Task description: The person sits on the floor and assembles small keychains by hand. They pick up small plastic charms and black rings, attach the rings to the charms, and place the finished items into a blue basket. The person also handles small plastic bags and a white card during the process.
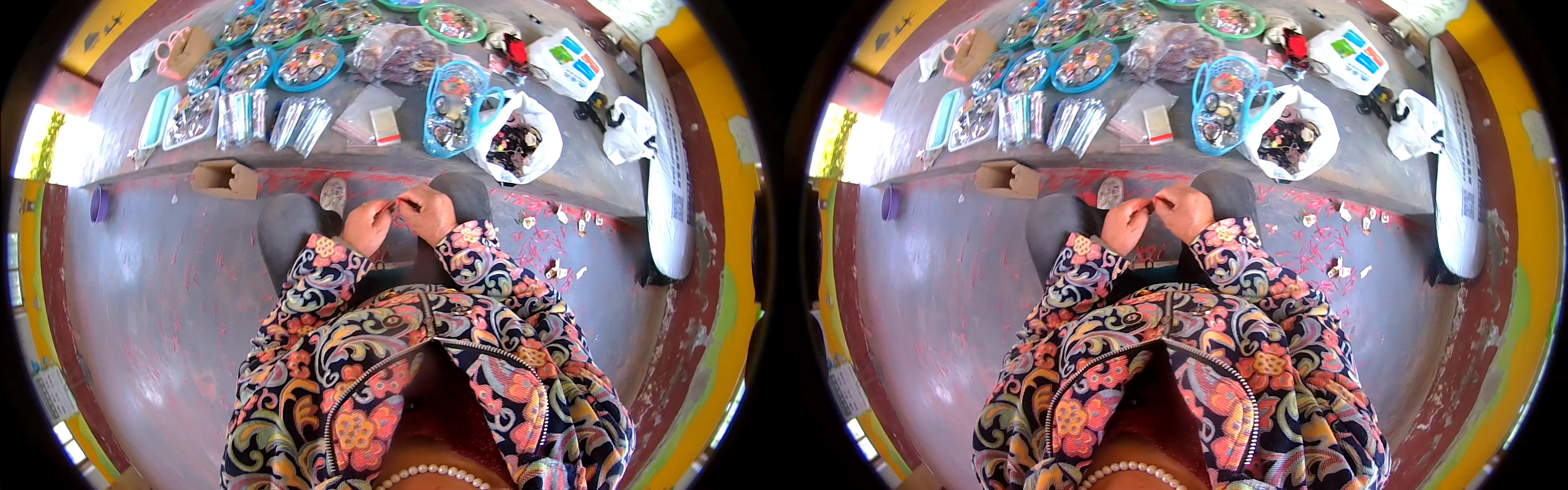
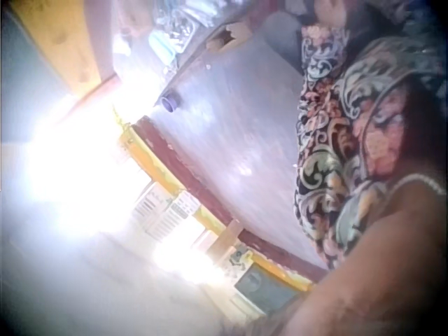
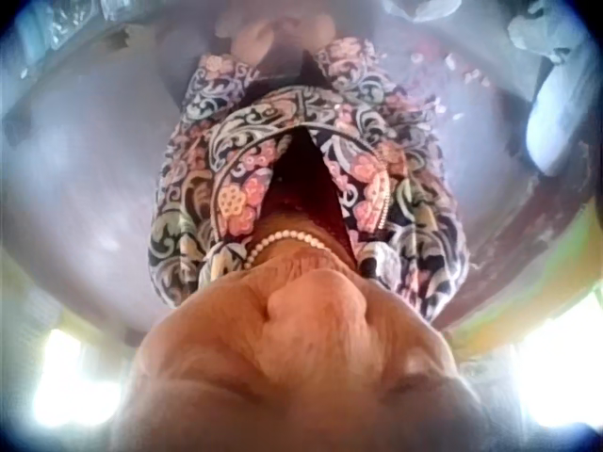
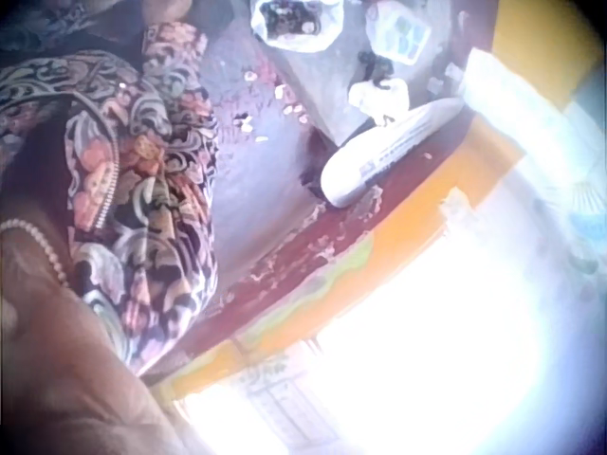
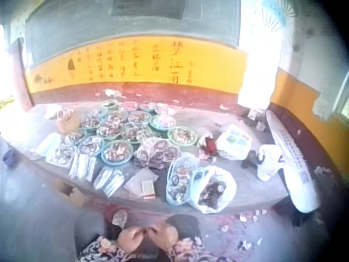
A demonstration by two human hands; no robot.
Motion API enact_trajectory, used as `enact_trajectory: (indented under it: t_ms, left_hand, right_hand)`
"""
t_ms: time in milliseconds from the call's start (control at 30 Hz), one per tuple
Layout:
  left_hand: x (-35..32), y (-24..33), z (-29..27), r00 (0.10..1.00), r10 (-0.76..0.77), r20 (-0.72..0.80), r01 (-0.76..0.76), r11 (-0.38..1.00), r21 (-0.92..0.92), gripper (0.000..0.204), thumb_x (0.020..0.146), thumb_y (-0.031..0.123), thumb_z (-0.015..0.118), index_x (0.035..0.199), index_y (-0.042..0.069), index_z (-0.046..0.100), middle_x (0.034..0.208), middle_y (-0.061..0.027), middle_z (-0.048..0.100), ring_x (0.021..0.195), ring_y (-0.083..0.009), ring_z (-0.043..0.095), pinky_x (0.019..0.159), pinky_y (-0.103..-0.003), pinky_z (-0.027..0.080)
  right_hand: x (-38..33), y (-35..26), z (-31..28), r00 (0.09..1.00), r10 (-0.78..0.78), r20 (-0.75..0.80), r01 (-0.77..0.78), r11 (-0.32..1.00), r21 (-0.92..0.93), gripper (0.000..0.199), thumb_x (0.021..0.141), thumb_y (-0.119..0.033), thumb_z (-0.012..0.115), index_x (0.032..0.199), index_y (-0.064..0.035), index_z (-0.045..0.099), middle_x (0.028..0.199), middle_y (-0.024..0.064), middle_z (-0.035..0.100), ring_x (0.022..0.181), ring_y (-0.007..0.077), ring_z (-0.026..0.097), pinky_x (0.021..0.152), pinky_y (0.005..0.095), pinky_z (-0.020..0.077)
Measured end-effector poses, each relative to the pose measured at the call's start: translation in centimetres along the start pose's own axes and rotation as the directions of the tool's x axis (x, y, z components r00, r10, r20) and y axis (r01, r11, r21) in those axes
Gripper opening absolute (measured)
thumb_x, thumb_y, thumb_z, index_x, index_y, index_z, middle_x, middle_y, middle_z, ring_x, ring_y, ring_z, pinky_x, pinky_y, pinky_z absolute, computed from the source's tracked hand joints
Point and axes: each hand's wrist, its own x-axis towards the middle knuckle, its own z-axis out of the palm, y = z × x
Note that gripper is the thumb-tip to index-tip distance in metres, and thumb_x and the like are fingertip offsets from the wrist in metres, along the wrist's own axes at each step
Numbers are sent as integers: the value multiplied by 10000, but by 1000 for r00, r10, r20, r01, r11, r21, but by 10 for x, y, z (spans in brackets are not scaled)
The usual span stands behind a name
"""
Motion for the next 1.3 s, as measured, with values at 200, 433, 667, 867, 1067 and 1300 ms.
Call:
enact_trajectory:
  t_ms: [200,433,667,867,1067,1300]
  left_hand:
    - [-1,-4,4,999,16,-49,-19,997,-70,218,801,110,490,972,31,599,810,-171,604,717,-299,603,622,-325,465]
    - [-2,-6,6,999,-33,-30,30,994,-108,213,824,117,487,979,28,606,756,-144,609,674,-222,607,604,-292,454]
    - [-2,-6,6,989,-144,-23,138,976,-170,206,835,99,487,973,2,605,795,-117,638,736,-154,609,671,-252,460]
    - [-3,-16,12,959,-283,11,269,900,-343,227,862,109,470,1005,-16,594,861,-90,631,792,-133,600,704,-246,476]
    - [-1,-2,10,887,-445,126,440,730,-523,228,881,113,453,1018,-19,580,923,-99,608,849,-157,594,745,-262,486]
    - [2,12,12,862,-477,172,489,693,-530,241,885,133,457,1023,-28,572,930,-98,604,855,-152,590,747,-255,481]
  right_hand:
    - [-2,8,-1,999,9,34,-8,1000,-22,90,744,-151,602,768,-66,616,746,126,591,699,319,567,599,381,457]
    - [-4,4,-6,996,-86,18,88,990,-107,73,732,-114,603,783,-66,626,746,106,597,694,292,578,608,356,470]
    - [-1,-2,-20,994,-111,-18,109,989,-97,74,743,-109,601,798,-64,623,739,109,598,693,292,578,607,358,467]
    - [7,27,-68,944,56,-327,-78,996,-53,105,762,-71,613,853,-21,629,788,108,621,725,192,606,649,270,466]
    - [8,156,-156,798,394,-457,-472,879,-67,152,769,-189,588,859,-86,653,765,110,637,729,228,629,656,295,477]
    - [21,242,-228,693,646,-320,-711,685,-159,176,736,-144,581,857,-49,667,705,42,646,642,113,616,558,251,478]
